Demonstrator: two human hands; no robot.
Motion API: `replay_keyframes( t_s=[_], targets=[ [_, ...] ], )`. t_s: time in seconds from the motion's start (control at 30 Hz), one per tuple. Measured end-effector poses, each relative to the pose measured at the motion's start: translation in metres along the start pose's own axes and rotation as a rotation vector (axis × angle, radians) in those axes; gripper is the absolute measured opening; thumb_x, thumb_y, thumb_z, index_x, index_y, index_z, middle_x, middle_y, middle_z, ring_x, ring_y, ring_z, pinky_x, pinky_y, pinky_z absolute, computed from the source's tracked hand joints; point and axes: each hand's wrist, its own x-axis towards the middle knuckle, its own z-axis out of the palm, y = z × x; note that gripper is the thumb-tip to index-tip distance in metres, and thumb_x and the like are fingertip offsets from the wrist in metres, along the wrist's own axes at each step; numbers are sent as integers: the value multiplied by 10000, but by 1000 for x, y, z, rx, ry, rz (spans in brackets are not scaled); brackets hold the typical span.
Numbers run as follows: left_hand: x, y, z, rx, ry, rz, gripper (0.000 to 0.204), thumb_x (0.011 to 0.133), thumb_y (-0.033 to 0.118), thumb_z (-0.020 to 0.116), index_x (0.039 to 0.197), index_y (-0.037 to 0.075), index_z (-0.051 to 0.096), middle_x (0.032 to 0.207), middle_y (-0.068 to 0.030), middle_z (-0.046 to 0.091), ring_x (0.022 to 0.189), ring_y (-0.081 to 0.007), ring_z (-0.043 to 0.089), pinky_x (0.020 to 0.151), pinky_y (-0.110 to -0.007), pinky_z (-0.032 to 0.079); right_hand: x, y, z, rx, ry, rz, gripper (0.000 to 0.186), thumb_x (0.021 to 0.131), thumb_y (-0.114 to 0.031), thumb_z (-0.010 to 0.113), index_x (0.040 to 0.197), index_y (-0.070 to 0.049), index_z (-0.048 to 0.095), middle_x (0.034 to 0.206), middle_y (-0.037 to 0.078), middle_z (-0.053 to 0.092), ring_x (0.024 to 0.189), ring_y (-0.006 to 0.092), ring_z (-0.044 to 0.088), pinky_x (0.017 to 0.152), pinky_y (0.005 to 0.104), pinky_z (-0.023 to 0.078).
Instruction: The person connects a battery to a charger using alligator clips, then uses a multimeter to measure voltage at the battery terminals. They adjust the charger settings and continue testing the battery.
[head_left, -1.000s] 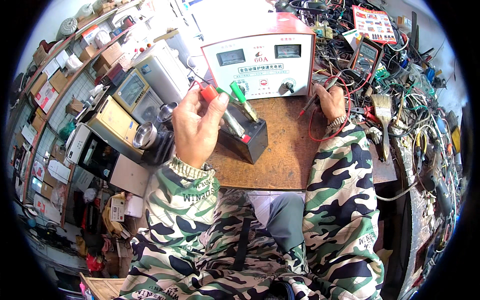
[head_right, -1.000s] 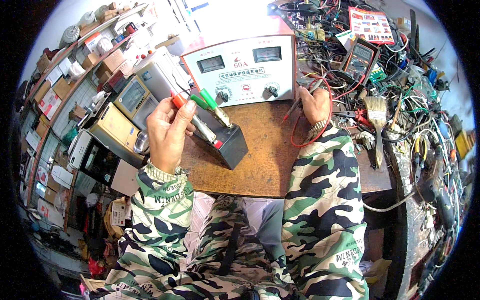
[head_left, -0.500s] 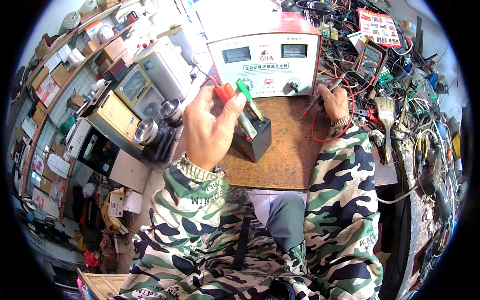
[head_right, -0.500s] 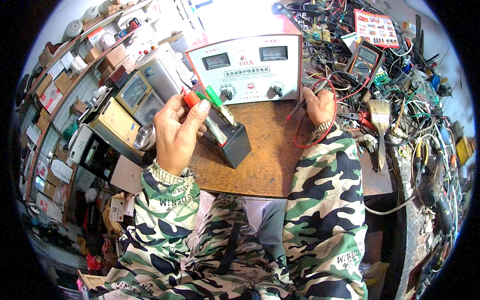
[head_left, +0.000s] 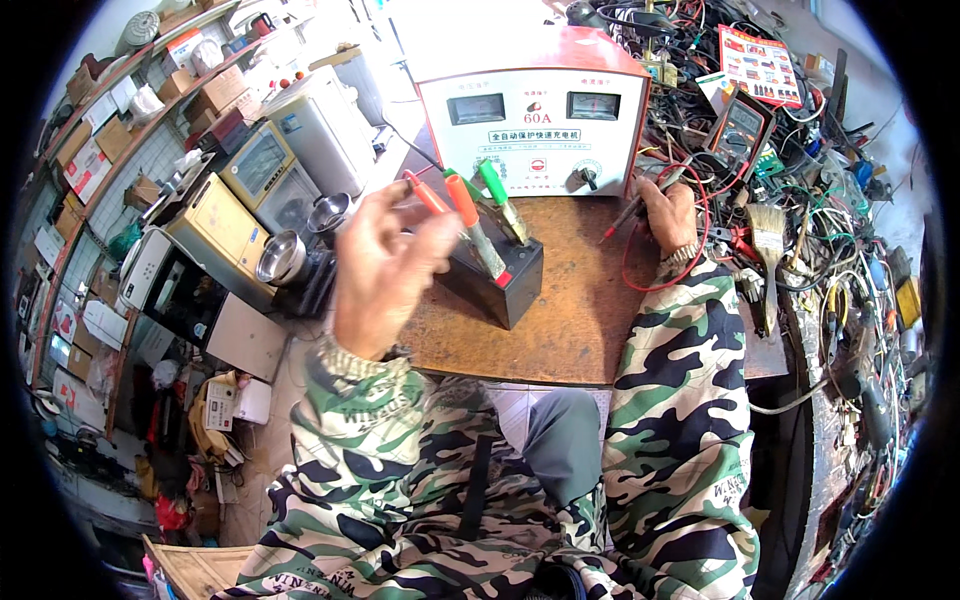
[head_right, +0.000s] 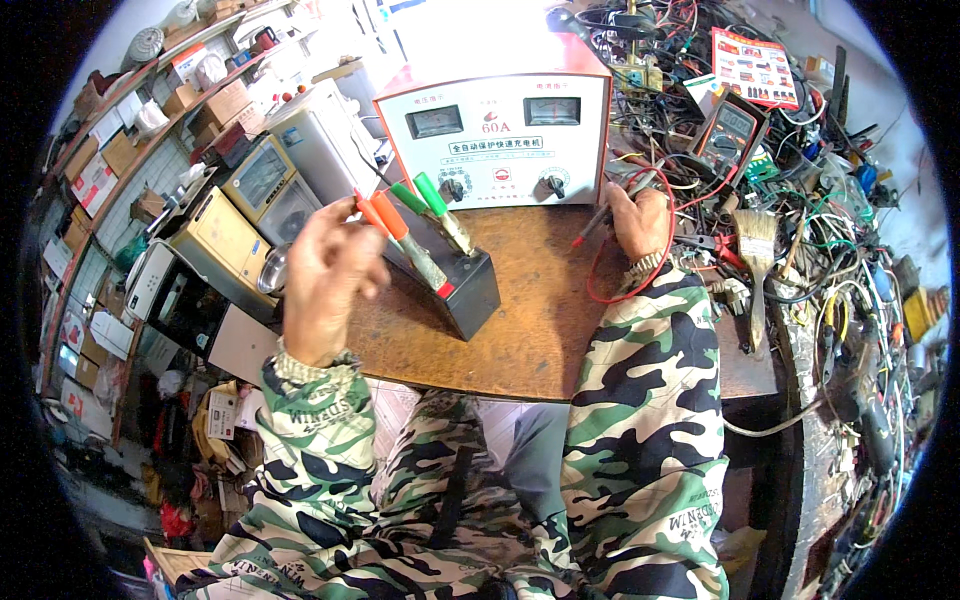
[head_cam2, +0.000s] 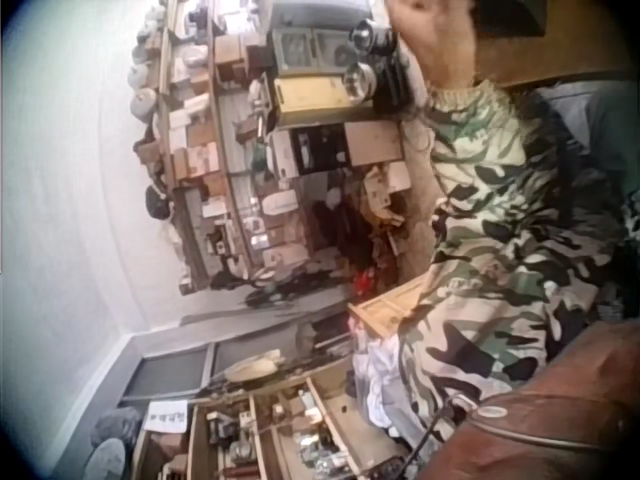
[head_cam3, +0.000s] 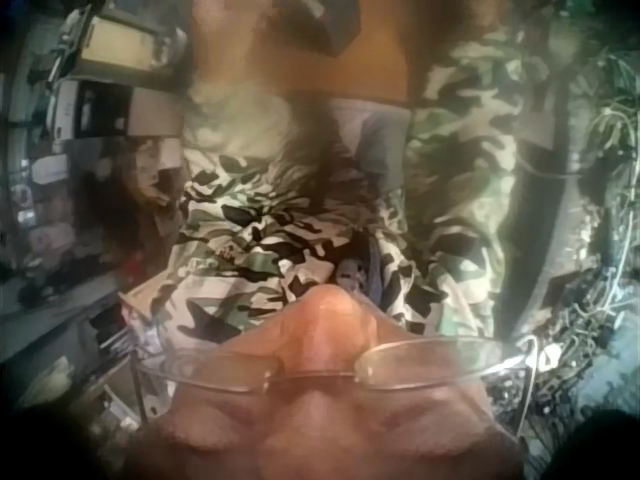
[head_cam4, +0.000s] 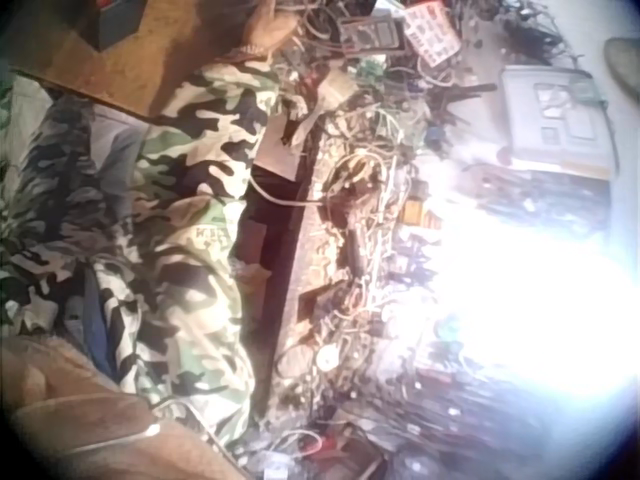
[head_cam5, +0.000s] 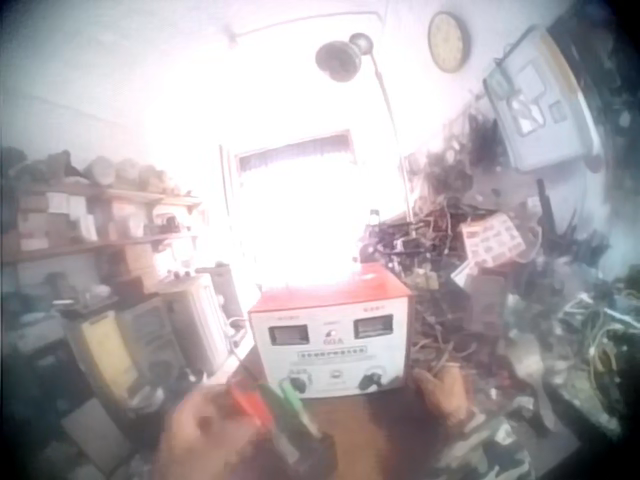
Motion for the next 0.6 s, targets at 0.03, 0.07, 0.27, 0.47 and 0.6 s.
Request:
replay_keyframes(
  t_s=[0.03, 0.07, 0.27, 0.47, 0.6],
  targets=[
    [1, 0, -3, -59, -1, -9, 614, 894, 387, 749, 1250, -59, 524, 958, -73, 655, 670, -61, 574, 554, -196, 438, -1, -8, -20, -15, 38, -12, 285, 908, -234, 646, 744, -2, 668, 585, 27, 593, 441, 120, 526, 406, 296, 390],
    [3, -4, -7, -96, 38, 11, 548, 922, 368, 718, 1235, -45, 538, 948, -64, 650, 649, -54, 550, 538, -191, 412, 5, 5, -26, -90, 63, 1, 284, 912, -233, 643, 741, -7, 663, 586, 26, 594, 432, 117, 523, 397, 295, 387],
    [0, -57, -49, 99, 98, -9, 244, 1007, 252, 601, 1055, 14, 625, 826, -6, 624, 621, -5, 462, 510, -174, 329, 7, 21, -25, -23, 27, 17, 247, 921, -218, 636, 777, -17, 654, 602, 26, 590, 417, 117, 514, 370, 277, 372],
    [-16, -102, -48, 457, -52, -55, 247, 910, 189, 692, 991, -44, 674, 832, -144, 714, 759, -196, 680, 708, -331, 533, -9, -15, -36, 39, -14, 207, 265, 918, -234, 648, 758, -24, 624, 571, 42, 584, 391, 140, 532, 345, 277, 382],
    [-24, -95, -60, 522, 19, -97, 255, 905, 205, 691, 991, -35, 681, 822, -180, 715, 751, -266, 709, 703, -347, 546, -7, -18, -13, 107, -102, 242, 281, 915, -241, 662, 744, -23, 618, 563, 50, 581, 382, 164, 530, 347, 294, 388]
  ],
)
